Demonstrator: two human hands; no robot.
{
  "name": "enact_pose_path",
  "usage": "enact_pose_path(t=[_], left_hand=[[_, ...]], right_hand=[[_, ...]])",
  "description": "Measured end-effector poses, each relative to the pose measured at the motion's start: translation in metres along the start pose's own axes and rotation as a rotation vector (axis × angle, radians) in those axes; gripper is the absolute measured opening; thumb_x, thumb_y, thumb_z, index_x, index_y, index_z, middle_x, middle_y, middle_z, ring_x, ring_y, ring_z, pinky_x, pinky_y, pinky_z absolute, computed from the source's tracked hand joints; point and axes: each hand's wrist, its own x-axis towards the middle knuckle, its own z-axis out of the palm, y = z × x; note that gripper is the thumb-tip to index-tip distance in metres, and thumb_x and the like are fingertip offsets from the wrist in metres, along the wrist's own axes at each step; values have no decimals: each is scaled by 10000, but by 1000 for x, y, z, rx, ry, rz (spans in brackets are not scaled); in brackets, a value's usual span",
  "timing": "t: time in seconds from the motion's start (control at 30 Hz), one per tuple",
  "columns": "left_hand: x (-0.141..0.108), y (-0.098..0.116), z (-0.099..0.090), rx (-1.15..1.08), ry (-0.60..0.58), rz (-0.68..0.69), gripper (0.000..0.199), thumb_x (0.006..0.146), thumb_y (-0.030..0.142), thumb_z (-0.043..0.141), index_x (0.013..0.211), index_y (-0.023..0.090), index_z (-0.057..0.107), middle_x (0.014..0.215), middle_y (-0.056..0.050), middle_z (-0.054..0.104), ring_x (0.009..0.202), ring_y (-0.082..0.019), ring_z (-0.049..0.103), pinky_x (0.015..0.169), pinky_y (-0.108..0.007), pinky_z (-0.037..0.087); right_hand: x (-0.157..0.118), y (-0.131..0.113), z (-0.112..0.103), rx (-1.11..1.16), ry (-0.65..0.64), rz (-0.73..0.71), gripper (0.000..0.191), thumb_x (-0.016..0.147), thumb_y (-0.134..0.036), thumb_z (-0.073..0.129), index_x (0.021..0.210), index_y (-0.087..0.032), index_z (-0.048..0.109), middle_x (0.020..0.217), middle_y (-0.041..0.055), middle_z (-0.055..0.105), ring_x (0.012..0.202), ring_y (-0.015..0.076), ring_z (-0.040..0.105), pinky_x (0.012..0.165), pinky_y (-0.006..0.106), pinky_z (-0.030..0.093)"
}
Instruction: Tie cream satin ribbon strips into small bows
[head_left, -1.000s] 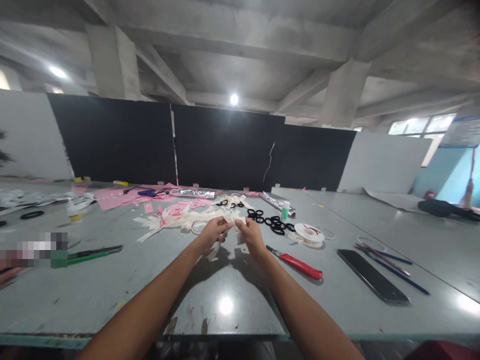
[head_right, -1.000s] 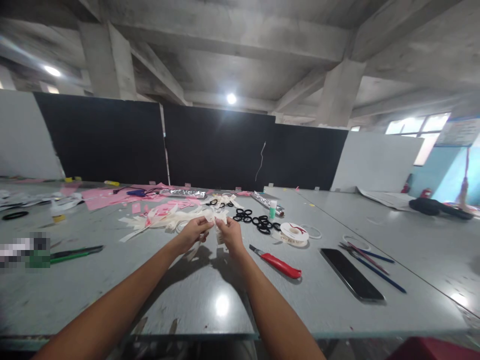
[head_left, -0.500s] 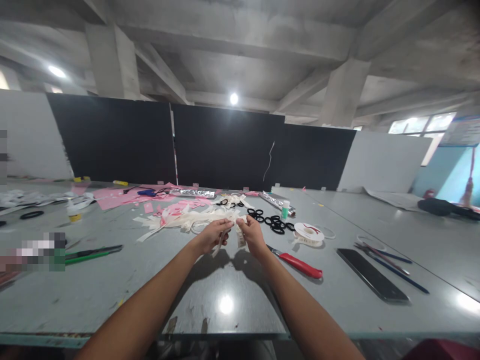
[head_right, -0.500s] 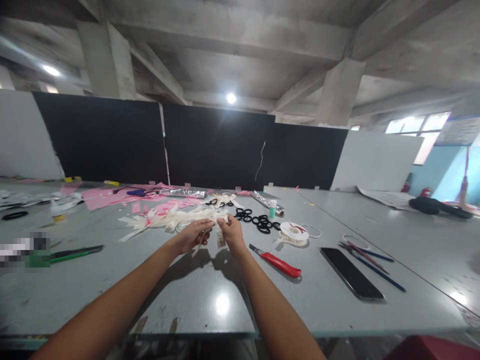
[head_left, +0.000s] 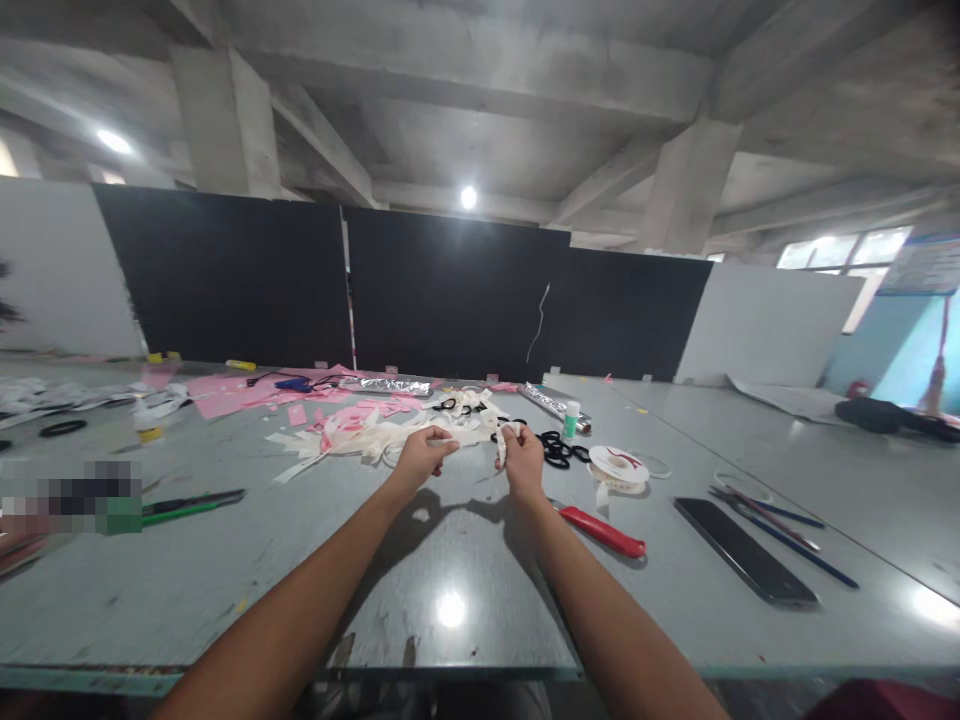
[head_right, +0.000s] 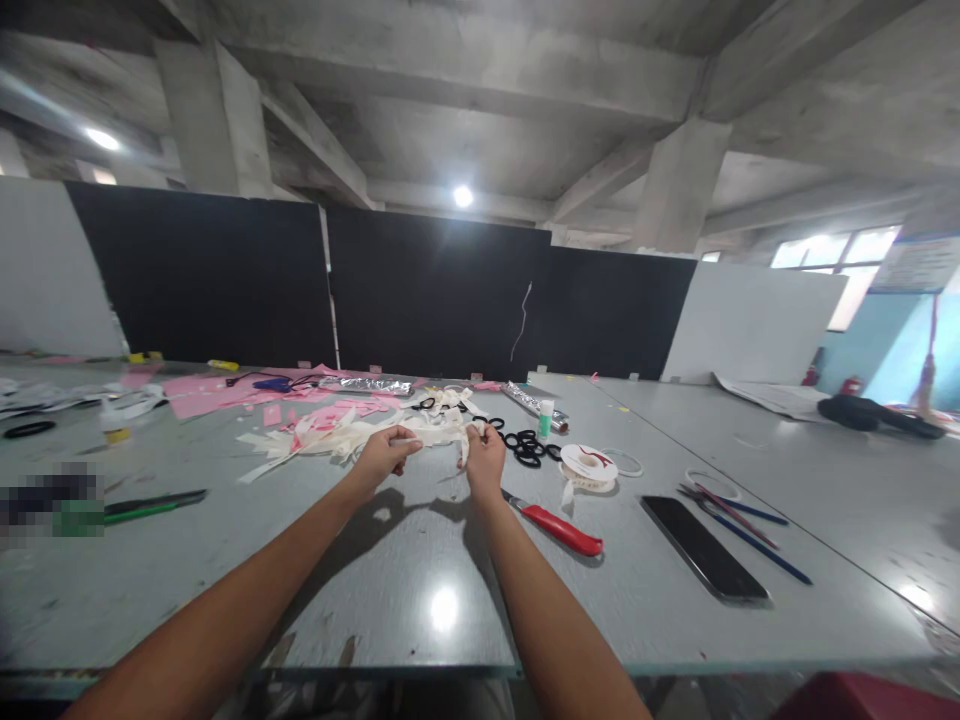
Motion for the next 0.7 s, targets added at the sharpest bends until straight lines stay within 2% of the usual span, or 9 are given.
enact_pose_path(t=[0.13,0.23,0.3,0.37,0.5,0.6,0.7], left_hand=[[3,1,-4,-272,-9,2,327,620,412,711,745,177,522,557,65,472,461,-59,440,469,-188,381],[9,-6,-8,-463,42,20,323,689,448,628,867,185,565,641,43,519,529,-69,481,522,-195,397],[11,-12,-8,-401,63,-1,363,684,395,625,978,186,590,702,21,579,508,-66,459,508,-201,376],[11,-18,-5,-227,10,1,388,656,316,648,1013,168,621,790,-24,644,508,-69,454,507,-211,366],[6,-21,8,26,-122,191,433,666,275,674,1083,160,660,970,-84,678,676,-122,543,620,-240,420],[4,-18,14,55,-93,290,462,712,303,651,1162,200,635,1062,-72,656,720,-133,551,636,-238,425],[5,-13,10,37,-40,312,330,763,353,598,1035,193,692,984,-61,668,766,-155,566,672,-244,429]], right_hand=[[5,1,-6,148,79,82,253,753,-457,567,758,-213,499,457,-88,397,340,90,351,337,226,312],[6,0,-8,320,25,186,265,733,-445,602,785,-218,475,498,-95,377,358,67,322,325,189,272],[6,-2,-9,455,-106,275,259,722,-391,628,760,-218,438,545,-90,389,366,48,294,312,163,215],[4,-6,-9,567,-254,349,252,717,-310,639,728,-212,407,579,-84,397,367,31,248,303,144,169],[-3,-14,-6,664,-438,479,231,734,-232,636,708,-196,410,572,-87,374,365,15,170,291,115,129],[-10,-19,-3,638,-549,554,229,759,-286,643,718,-185,441,569,-85,374,367,11,152,285,108,117],[-15,-20,-1,585,-651,571,246,757,-338,658,736,-181,470,565,-85,381,366,11,145,282,112,115]])
